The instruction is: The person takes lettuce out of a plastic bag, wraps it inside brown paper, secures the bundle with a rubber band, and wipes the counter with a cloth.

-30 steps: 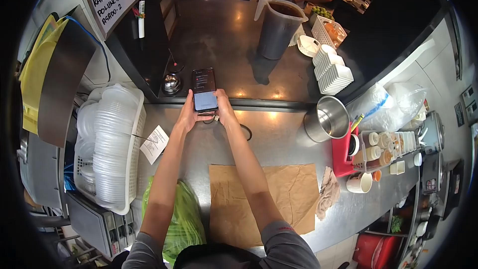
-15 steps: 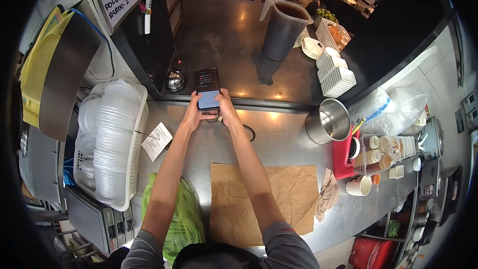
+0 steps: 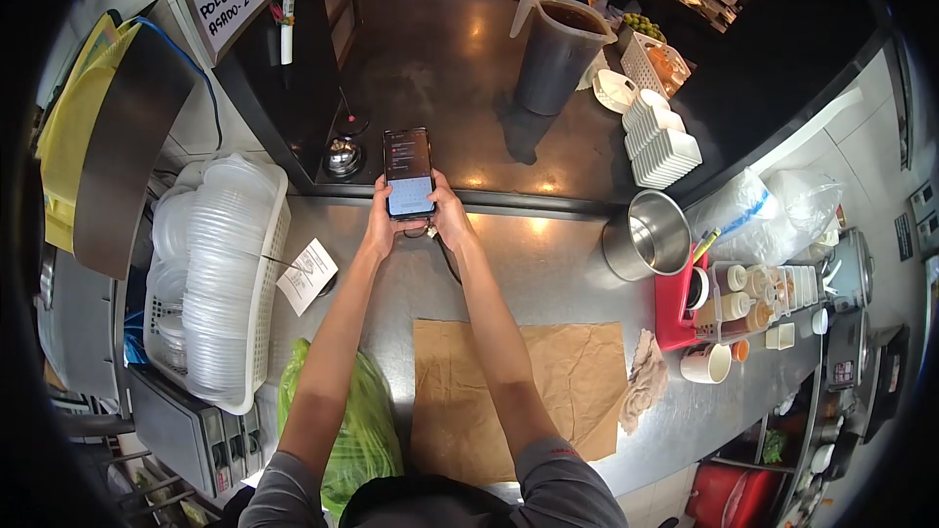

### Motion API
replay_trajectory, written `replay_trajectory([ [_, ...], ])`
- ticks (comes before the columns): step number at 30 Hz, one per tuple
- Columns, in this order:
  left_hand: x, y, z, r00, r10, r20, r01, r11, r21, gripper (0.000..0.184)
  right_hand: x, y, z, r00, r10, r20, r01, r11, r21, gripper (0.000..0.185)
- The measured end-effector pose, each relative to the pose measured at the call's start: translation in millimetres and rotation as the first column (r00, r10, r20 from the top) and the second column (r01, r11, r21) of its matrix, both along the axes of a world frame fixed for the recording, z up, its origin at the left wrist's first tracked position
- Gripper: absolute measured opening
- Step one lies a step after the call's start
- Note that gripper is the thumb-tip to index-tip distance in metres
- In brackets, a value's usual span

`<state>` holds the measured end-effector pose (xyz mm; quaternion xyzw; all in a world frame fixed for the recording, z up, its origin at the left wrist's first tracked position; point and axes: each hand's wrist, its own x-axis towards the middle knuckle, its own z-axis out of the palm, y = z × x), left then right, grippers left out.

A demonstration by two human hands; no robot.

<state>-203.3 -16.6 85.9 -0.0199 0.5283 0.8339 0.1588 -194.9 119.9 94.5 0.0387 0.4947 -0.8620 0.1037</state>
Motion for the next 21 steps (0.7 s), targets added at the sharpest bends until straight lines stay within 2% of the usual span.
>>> replay_trajectory([
  [7,2.6,-3.4,0.4,0.999,-0.022,-0.025,0.023,0.999,0.039,0.054,3.4,-1.8,7.4,1.000,0.016,0.017,-0.016,1.000,-0.013,0.065],
  [10,2.0,-5.6,-1.9,0.999,-0.038,-0.030,0.039,0.998,0.051,0.056,2.9,-4.5,6.0,1.000,-0.018,-0.016,0.018,0.999,0.043,0.061],
  [16,2.8,-5.9,-0.9,0.998,-0.043,-0.037,0.046,0.996,0.081,0.058,1.5,-6.8,8.9,0.997,-0.040,0.059,0.039,0.999,0.021,0.054],
  [21,2.2,-4.2,-2.0,0.999,-0.030,-0.026,0.031,0.997,0.064,0.058,-0.6,-10.0,6.8,0.995,-0.079,0.061,0.071,0.991,0.114,0.045],
])
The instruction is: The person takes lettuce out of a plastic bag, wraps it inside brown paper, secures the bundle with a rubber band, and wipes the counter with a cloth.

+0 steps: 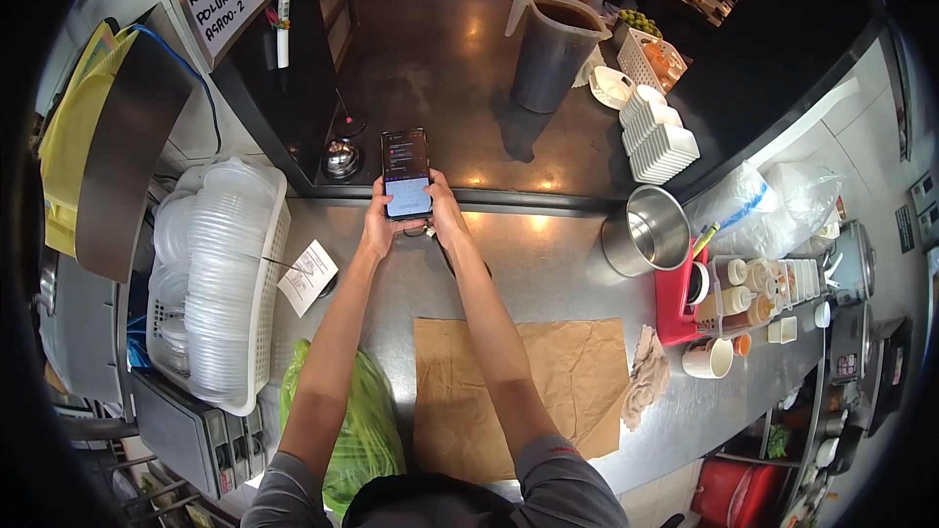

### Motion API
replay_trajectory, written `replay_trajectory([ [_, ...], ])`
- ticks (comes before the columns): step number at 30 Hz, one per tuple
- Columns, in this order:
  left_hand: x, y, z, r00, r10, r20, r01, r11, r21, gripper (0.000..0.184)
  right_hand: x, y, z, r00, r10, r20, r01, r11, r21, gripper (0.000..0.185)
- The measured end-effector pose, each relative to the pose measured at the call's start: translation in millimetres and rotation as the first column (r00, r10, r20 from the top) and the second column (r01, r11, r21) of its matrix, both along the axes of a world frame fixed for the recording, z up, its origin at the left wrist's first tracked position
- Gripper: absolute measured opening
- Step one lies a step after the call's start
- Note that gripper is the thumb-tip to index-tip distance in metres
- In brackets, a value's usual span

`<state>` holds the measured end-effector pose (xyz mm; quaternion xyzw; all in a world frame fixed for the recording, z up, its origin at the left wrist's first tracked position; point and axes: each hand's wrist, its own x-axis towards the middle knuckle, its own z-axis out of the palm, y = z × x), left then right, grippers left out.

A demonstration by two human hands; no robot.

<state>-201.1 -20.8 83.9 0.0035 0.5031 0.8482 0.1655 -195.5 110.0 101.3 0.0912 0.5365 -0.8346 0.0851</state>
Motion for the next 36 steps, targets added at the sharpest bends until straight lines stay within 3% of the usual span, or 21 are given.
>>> replay_trajectory([
  [4,-0.4,0.8,-0.5,1.000,0.018,0.004,-0.018,1.000,-0.012,0.057,-6.0,-1.3,-10.8,0.998,-0.021,-0.062,0.023,0.999,0.041,0.041],
  [7,-1.0,1.3,-0.8,0.999,0.037,0.004,-0.036,0.999,-0.022,0.055,-7.8,-8.7,-18.4,0.982,-0.067,-0.179,0.101,0.977,0.190,0.043],
  [13,-2.7,5.0,-1.3,0.997,0.082,0.006,-0.082,0.994,-0.067,0.051,-6.2,-5.4,-14.7,0.994,-0.076,-0.083,0.080,0.995,0.053,0.045],
  [22,-3.7,2.0,-5.7,0.999,0.046,0.016,-0.046,0.999,-0.015,0.053,3.9,0.2,-9.9,0.989,0.051,-0.136,-0.044,0.998,0.053,0.059],
  [25,-3.5,1.9,-5.0,0.999,0.042,0.015,-0.041,0.999,-0.027,0.056,2.0,3.1,-10.7,0.994,0.051,-0.091,-0.054,0.998,-0.022,0.062],
  [34,0.3,5.5,4.9,0.996,0.089,-0.003,-0.089,0.991,-0.095,0.056,4.7,-0.6,-5.6,0.989,0.062,-0.134,-0.057,0.997,0.045,0.064],
  [36,0.9,5.2,5.8,0.997,0.079,0.001,-0.079,0.994,-0.078,0.054,7.5,0.7,1.1,0.995,0.059,-0.085,-0.060,0.998,-0.010,0.065],
])
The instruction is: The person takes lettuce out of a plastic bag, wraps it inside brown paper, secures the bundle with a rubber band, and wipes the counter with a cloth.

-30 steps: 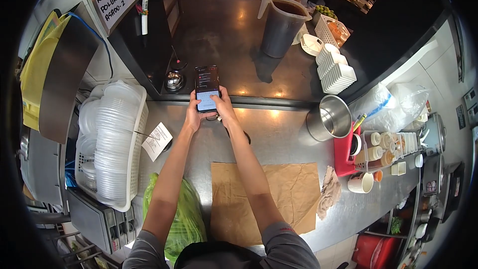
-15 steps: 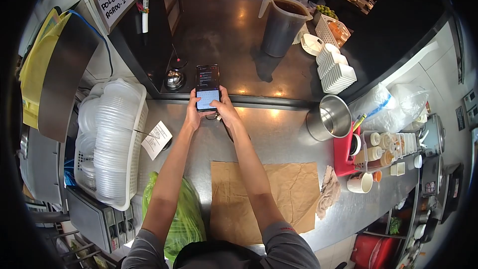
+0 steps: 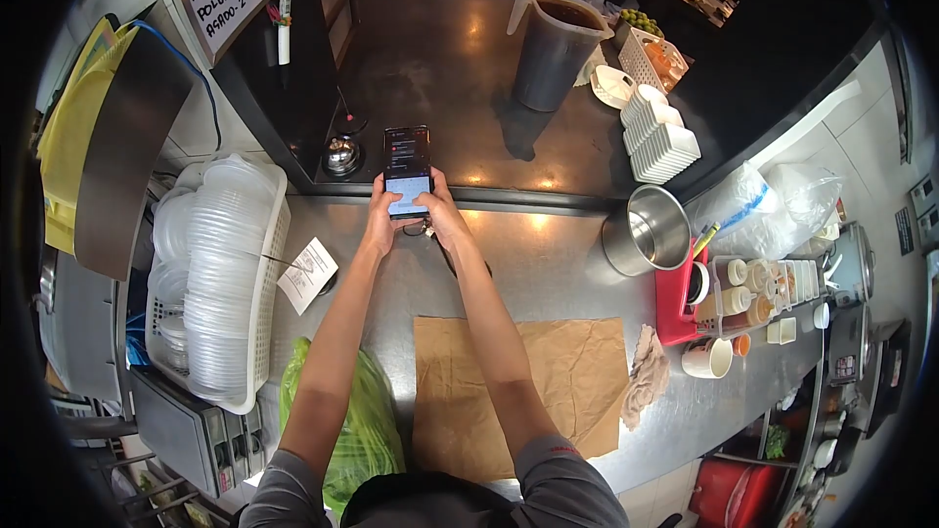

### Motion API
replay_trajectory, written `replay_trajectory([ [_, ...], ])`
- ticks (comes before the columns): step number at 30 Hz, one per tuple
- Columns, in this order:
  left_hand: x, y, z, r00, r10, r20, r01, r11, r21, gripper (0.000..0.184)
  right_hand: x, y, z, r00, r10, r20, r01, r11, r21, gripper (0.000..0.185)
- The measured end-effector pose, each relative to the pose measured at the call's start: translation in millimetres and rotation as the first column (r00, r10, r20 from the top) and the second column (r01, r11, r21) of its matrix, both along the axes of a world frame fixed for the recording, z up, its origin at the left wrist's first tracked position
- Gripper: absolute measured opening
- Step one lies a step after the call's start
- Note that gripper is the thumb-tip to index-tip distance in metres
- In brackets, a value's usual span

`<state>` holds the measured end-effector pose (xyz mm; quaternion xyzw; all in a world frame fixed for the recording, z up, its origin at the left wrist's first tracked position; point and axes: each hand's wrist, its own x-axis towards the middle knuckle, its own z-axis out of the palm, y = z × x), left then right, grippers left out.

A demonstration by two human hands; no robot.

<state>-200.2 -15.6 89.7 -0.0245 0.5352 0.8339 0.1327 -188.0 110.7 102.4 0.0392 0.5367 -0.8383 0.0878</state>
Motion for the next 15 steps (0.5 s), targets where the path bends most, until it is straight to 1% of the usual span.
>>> replay_trajectory([
  [1,0.1,-0.2,0.1,1.000,-0.005,0.001,0.005,1.000,0.009,0.054,1.4,-0.1,4.3,1.000,0.002,0.026,-0.001,1.000,-0.027,0.065],
  [4,-0.6,-0.3,0.1,1.000,0.001,0.029,-0.003,0.998,0.064,0.051,0.7,-0.5,3.6,1.000,-0.007,0.025,0.007,1.000,-0.016,0.065],
  [7,-1.2,-0.6,-1.7,1.000,0.006,0.025,-0.007,0.999,0.049,0.050,0.8,-1.2,2.1,1.000,-0.004,-0.011,0.004,1.000,-0.015,0.064],
  [10,-1.8,-1.6,-3.8,0.999,-0.003,0.033,0.000,0.996,0.093,0.051,-0.7,-2.2,-2.5,0.999,-0.005,-0.048,0.007,0.999,0.045,0.065],
  [13,-3.3,-2.7,-6.4,1.000,-0.026,0.010,0.025,0.998,0.056,0.053,-3.7,-2.2,-8.4,0.998,-0.025,-0.059,0.028,0.998,0.050,0.065],
  [15,-2.9,-2.3,-6.6,1.000,-0.027,0.003,0.027,0.999,0.032,0.053,-5.7,-2.4,-10.8,0.998,-0.053,-0.041,0.054,0.998,0.023,0.061],
])
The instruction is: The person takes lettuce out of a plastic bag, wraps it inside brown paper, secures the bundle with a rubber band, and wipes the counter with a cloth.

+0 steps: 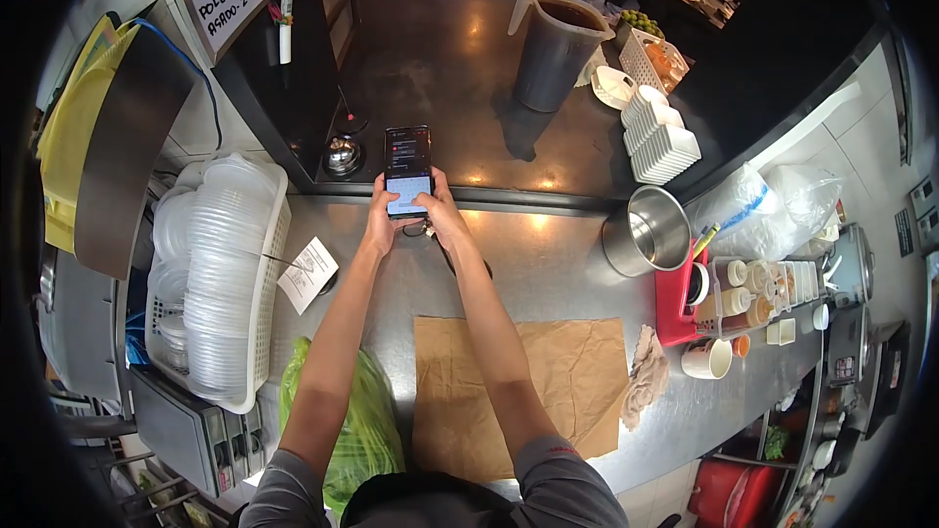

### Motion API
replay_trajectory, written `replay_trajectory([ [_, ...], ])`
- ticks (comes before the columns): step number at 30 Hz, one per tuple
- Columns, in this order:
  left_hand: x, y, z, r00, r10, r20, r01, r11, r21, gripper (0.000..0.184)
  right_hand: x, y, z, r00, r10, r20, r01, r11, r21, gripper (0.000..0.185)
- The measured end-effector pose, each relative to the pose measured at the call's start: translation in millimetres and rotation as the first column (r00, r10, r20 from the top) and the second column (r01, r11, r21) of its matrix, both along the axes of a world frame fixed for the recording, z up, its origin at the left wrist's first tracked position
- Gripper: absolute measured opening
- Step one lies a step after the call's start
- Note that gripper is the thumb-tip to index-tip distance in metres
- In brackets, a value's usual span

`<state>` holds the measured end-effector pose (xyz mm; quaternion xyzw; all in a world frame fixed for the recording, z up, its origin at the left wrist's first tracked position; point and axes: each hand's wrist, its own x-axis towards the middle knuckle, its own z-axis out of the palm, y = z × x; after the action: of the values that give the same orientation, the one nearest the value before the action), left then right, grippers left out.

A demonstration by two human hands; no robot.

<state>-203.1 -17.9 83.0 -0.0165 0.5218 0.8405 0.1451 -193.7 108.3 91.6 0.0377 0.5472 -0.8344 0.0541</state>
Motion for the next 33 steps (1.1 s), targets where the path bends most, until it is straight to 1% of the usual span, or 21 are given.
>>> replay_trajectory([
  [1,0.2,0.3,1.3,1.000,-0.001,-0.004,0.001,1.000,-0.012,0.053,-1.0,-0.4,-0.2,1.000,-0.013,0.008,0.013,1.000,-0.014,0.060],
  [4,-0.6,-0.3,-1.4,1.000,-0.007,-0.021,0.006,1.000,-0.023,0.054,-3.4,-5.3,-0.6,0.997,-0.070,0.022,0.069,0.997,0.031,0.054],
  [7,1.5,-1.2,-2.8,1.000,-0.004,-0.017,0.004,1.000,0.014,0.054,-5.3,-11.0,-4.2,0.992,-0.117,-0.047,0.122,0.983,0.136,0.050],
  [10,-1.1,-2.8,-10.7,0.998,-0.027,-0.051,0.031,0.996,0.087,0.054,-4.9,-9.1,-3.3,0.994,-0.099,-0.039,0.103,0.990,0.100,0.052],
  [13,0.0,-2.8,-9.3,0.999,-0.023,-0.040,0.025,0.998,0.063,0.057,-1.0,-0.8,1.4,0.999,-0.034,0.038,0.034,0.999,-0.003,0.054],
  [16,0.9,-3.4,-6.4,0.998,-0.035,-0.047,0.038,0.998,0.059,0.058,2.3,-0.5,1.5,1.000,0.011,0.005,-0.011,1.000,0.008,0.056],
  [19,-0.9,-4.0,-8.0,0.999,-0.043,-0.032,0.045,0.996,0.079,0.059,1.0,1.0,2.2,1.000,0.008,0.025,-0.007,0.998,-0.061,0.056],
  [22,-2.5,-2.9,-10.2,0.999,-0.036,-0.035,0.038,0.997,0.068,0.061,1.5,1.3,7.0,0.995,-0.020,0.097,0.037,0.984,-0.175,0.056],
  [25,0.0,-3.0,-7.0,0.998,-0.039,-0.047,0.040,0.999,0.014,0.062,-0.5,-4.6,5.0,0.995,-0.090,0.029,0.090,0.996,0.000,0.053],
  [28,0.9,-3.1,-7.8,0.998,-0.039,-0.055,0.042,0.998,0.052,0.061,-1.4,-9.0,2.1,0.990,-0.135,-0.037,0.137,0.987,0.084,0.051],
  [31,0.1,-2.9,-9.6,0.997,-0.050,-0.054,0.055,0.995,0.084,0.061,-0.2,-2.5,5.9,0.996,-0.075,0.037,0.078,0.995,-0.067,0.048],
  [33,-1.2,-2.9,-12.3,0.997,-0.050,-0.061,0.055,0.994,0.091,0.057,1.2,-1.8,7.9,0.995,-0.072,0.074,0.079,0.992,-0.094,0.048],
])
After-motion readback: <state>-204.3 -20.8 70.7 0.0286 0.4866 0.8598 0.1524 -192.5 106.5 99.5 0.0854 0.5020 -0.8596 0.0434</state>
